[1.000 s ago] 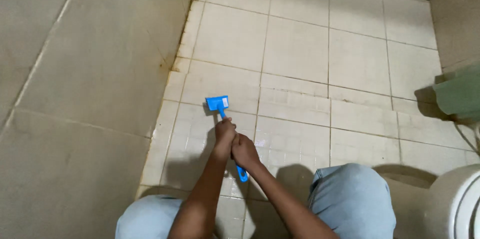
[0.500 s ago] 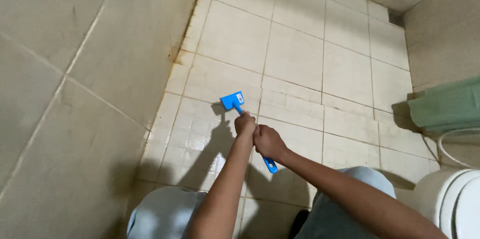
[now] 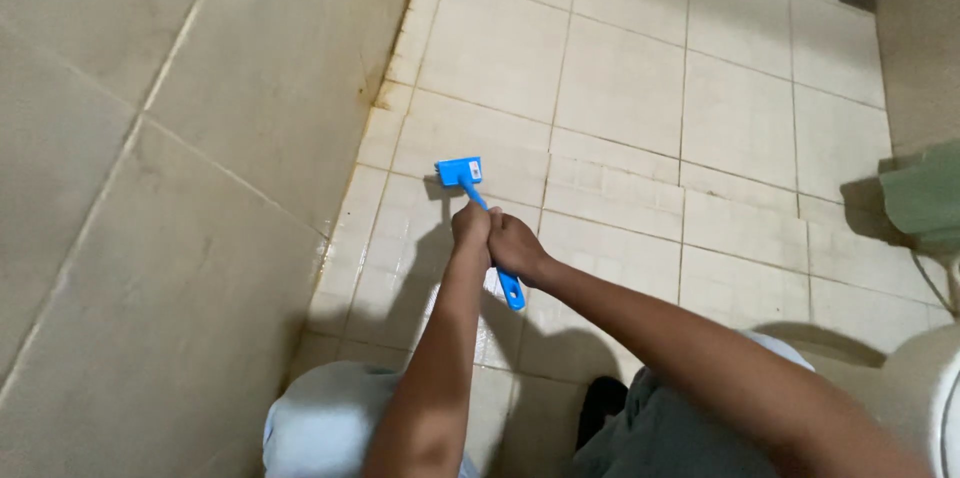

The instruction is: The person sprays a cleaning solution onto the tiled shower floor using a handheld spray nozzle. They then use a blue scrub brush to scrub the grout lines and floor tiles, focusing on the corners and edges.

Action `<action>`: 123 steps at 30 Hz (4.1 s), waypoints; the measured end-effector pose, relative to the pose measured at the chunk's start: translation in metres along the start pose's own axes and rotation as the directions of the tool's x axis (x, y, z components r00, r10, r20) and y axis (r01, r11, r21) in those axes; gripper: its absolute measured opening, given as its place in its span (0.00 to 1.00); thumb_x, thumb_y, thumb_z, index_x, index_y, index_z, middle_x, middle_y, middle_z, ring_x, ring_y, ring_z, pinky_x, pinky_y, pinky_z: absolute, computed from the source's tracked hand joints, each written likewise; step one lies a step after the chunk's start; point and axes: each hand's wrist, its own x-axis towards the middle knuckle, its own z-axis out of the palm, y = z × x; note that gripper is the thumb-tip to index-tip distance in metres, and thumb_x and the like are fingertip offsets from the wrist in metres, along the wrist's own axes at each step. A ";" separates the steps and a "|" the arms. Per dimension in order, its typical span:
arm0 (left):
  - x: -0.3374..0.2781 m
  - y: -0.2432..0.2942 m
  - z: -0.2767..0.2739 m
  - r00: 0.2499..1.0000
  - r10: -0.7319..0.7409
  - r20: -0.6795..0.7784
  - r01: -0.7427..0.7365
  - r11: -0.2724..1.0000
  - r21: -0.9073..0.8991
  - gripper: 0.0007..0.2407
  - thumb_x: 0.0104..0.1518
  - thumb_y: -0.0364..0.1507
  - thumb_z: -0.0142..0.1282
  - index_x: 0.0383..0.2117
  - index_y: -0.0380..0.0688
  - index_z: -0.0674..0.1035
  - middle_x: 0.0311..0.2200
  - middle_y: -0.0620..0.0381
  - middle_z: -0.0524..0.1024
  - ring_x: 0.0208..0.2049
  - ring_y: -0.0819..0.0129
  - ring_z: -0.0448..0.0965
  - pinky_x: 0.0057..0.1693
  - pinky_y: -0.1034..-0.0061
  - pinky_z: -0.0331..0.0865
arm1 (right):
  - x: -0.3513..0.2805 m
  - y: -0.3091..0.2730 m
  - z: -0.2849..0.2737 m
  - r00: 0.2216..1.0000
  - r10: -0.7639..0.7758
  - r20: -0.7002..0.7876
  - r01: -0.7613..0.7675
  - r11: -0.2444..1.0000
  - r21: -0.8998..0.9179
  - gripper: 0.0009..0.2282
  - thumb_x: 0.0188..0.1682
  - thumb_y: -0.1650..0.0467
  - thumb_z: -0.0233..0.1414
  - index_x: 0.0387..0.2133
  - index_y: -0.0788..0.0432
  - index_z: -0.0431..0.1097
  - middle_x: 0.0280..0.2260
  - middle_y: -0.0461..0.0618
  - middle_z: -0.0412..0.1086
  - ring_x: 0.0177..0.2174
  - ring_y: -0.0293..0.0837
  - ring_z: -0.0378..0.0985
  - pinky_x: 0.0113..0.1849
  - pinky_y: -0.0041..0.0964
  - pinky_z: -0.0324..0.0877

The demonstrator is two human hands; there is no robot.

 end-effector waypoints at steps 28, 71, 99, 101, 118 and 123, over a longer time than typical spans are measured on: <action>-0.086 -0.023 -0.038 0.999 0.042 -0.014 -0.034 0.926 0.376 0.18 0.68 0.43 0.34 0.31 0.41 0.70 0.14 0.52 0.66 0.10 0.61 0.66 0.18 0.66 0.59 | 0.167 0.069 0.068 0.988 -0.156 -0.005 0.148 0.941 -0.304 0.27 0.55 0.55 0.40 0.28 0.69 0.77 0.34 0.73 0.74 0.38 0.68 0.76 0.44 0.57 0.69; -0.137 -0.005 -0.024 0.978 -0.145 0.152 0.018 0.779 0.627 0.22 0.68 0.45 0.36 0.26 0.40 0.73 0.17 0.58 0.65 0.14 0.71 0.62 0.22 0.71 0.57 | 0.126 0.138 0.049 0.967 0.255 0.010 -0.187 0.683 0.706 0.22 0.59 0.57 0.37 0.37 0.62 0.72 0.17 0.51 0.68 0.19 0.44 0.67 0.25 0.42 0.64; -0.115 0.001 0.000 0.980 -0.037 0.195 -0.107 0.726 0.679 0.23 0.67 0.47 0.35 0.27 0.39 0.72 0.17 0.57 0.67 0.14 0.70 0.66 0.22 0.70 0.62 | 0.122 0.092 0.008 0.972 0.236 0.015 -0.180 0.694 0.697 0.22 0.58 0.56 0.35 0.39 0.62 0.71 0.17 0.46 0.64 0.16 0.40 0.61 0.21 0.37 0.59; -0.113 -0.009 0.005 0.974 -0.060 0.220 -0.111 0.718 0.687 0.23 0.67 0.47 0.35 0.27 0.39 0.72 0.17 0.57 0.67 0.14 0.70 0.66 0.22 0.70 0.61 | 0.124 0.108 0.002 0.967 0.256 -0.005 -0.178 0.684 0.708 0.22 0.58 0.57 0.35 0.39 0.62 0.71 0.17 0.46 0.65 0.17 0.39 0.62 0.22 0.37 0.59; -0.111 0.031 -0.047 1.000 0.015 -0.010 -0.007 0.825 0.565 0.24 0.67 0.48 0.35 0.28 0.38 0.72 0.17 0.56 0.66 0.12 0.70 0.63 0.20 0.71 0.56 | 0.151 0.064 0.086 0.972 0.138 0.192 -0.234 0.694 0.681 0.21 0.58 0.57 0.37 0.38 0.63 0.69 0.16 0.50 0.66 0.15 0.42 0.62 0.22 0.38 0.61; -0.114 0.018 -0.039 0.998 -0.019 0.056 -0.016 0.832 0.554 0.23 0.68 0.48 0.36 0.26 0.38 0.70 0.16 0.57 0.65 0.13 0.71 0.62 0.20 0.72 0.55 | 0.138 0.073 0.066 0.973 0.175 0.152 -0.231 0.702 0.673 0.21 0.58 0.57 0.36 0.38 0.60 0.70 0.17 0.48 0.66 0.16 0.40 0.63 0.22 0.36 0.61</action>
